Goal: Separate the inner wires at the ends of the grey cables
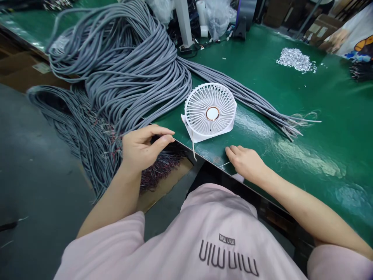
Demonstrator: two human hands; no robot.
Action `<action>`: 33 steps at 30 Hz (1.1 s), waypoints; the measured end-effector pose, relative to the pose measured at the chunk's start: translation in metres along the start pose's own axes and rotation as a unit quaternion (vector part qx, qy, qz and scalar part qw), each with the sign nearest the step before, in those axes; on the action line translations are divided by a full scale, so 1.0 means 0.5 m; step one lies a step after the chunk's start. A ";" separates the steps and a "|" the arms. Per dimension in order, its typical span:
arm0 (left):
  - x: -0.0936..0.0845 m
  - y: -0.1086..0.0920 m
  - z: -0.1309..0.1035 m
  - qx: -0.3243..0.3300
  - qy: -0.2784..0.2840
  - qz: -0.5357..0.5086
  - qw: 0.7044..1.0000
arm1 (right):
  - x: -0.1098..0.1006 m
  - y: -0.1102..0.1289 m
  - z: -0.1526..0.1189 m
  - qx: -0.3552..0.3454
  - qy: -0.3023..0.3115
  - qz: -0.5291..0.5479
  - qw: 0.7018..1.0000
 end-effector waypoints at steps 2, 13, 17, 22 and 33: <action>0.013 0.018 -0.007 -0.031 0.007 0.012 0.999 | -0.020 0.001 0.005 -0.009 -0.038 0.003 0.999; 0.012 0.070 -0.026 -0.099 0.004 0.065 0.993 | -0.028 -0.016 0.011 -0.010 -0.080 0.011 0.997; 0.013 0.077 -0.026 -0.106 -0.004 0.065 0.992 | -0.024 0.010 0.033 -0.048 -0.078 0.007 0.996; 0.015 0.072 -0.025 -0.109 -0.013 0.058 0.992 | -0.010 0.064 0.110 -0.064 -0.039 0.002 0.997; -0.009 0.093 -0.064 -0.119 0.010 0.021 0.993 | 0.049 -0.049 -0.076 0.068 0.060 -0.054 0.994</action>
Point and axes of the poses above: each hand's wrist, its own z-axis towards the middle knuckle, its own x-axis out of the palm, y = z × x, the point moved 10 cm from there along z, towards the middle knuckle, and after that the axes turned 9 degrees about -x, right-handed, at the moved point
